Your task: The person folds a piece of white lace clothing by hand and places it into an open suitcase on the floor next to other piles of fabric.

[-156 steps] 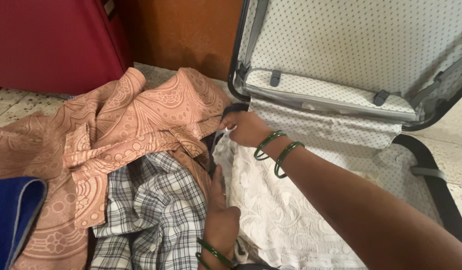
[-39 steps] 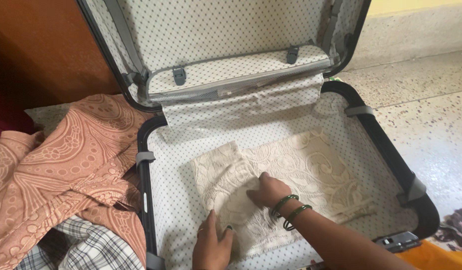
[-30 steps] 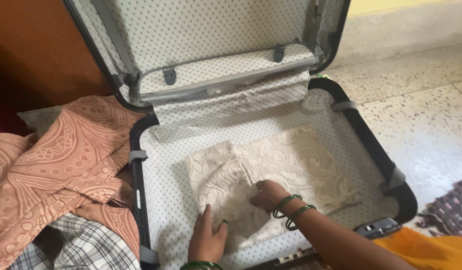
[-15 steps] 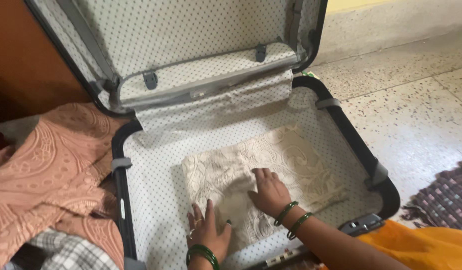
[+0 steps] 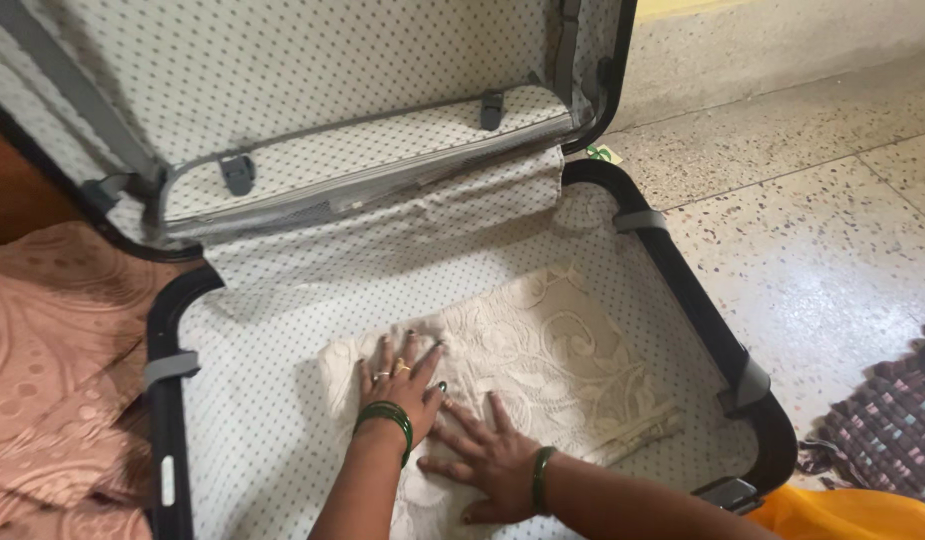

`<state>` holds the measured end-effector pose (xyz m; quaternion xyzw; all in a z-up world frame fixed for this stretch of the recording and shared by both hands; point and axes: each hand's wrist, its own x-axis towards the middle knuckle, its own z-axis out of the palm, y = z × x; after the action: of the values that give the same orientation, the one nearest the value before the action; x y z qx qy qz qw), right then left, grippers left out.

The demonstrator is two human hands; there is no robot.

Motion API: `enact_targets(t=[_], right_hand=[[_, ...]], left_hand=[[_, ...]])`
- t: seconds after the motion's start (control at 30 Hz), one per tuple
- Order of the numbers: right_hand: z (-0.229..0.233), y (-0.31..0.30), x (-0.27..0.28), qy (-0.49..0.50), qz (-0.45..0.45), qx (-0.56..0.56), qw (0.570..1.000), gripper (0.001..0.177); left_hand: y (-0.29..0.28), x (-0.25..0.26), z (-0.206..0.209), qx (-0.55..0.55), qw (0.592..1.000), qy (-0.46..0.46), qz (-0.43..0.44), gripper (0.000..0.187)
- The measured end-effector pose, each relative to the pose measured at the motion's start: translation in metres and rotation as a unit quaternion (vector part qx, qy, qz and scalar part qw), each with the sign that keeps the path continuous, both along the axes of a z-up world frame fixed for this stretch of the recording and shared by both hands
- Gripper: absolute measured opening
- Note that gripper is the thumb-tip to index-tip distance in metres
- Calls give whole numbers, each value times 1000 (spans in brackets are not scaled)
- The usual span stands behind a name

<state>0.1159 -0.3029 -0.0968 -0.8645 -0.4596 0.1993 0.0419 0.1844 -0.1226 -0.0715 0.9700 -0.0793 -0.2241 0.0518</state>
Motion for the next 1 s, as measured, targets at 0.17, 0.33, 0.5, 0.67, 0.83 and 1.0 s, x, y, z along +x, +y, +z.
enact_targets(t=[0.17,0.33,0.5,0.67,0.83,1.0], right_hand=[[-32,-9,7,-21,37,35,998,91],[-46,-11,5,-76,57,48,994,95],[-24,-12,7,15,28,51,998,86],[4,-21,11,7,-133,61,989,86],[21,-19,21,45,-281,-43,958,86],[17,0,27,36,-254,-38,966,87]], left_hand=[[-8,12,-4,17,999,16,48,66],[-10,18,1,42,997,33,50,72],[-11,26,-8,41,996,39,62,74],[-8,3,-17,24,994,-107,16,74],[-10,-21,-6,50,998,18,27,65],[-5,-32,-2,52,997,-5,64,65]])
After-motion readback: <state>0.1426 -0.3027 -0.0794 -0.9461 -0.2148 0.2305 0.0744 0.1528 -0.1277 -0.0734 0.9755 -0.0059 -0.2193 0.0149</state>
